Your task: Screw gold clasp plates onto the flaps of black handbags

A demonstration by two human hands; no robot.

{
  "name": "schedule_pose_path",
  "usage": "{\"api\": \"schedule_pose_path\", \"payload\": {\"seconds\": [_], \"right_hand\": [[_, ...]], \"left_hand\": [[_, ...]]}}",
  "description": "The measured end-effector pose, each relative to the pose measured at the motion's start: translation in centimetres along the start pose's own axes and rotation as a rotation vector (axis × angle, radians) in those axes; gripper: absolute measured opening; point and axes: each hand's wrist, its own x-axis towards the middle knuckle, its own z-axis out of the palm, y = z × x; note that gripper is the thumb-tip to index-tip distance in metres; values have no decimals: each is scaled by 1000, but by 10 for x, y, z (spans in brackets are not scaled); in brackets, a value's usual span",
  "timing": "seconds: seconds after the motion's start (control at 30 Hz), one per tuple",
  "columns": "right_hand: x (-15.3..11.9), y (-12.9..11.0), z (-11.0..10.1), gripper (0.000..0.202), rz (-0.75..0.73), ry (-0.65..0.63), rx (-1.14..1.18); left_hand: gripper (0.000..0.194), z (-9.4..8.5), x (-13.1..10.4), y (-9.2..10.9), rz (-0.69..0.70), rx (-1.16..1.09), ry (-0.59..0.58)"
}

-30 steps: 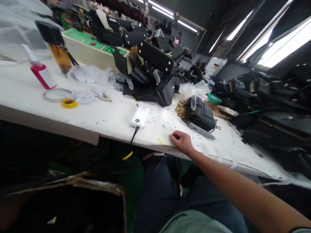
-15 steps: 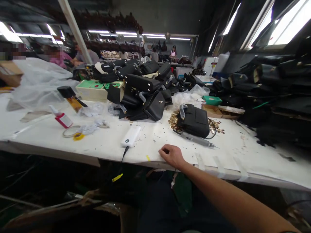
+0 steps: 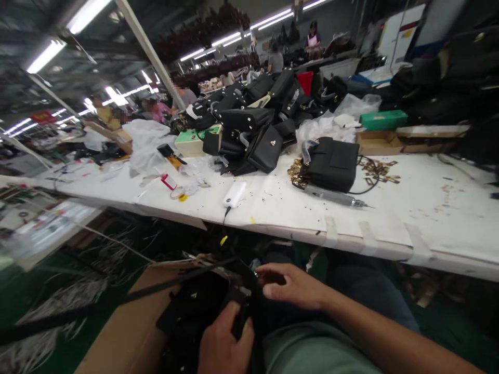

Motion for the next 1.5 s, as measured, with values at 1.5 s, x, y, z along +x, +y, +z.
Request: {"api": "schedule_pose_path", "payload": {"seconds": [1.5], "right_hand": [[-113,18,-74,47,158,930,102]], "left_hand": [[37,57,166,150,760,39,-78]]}}
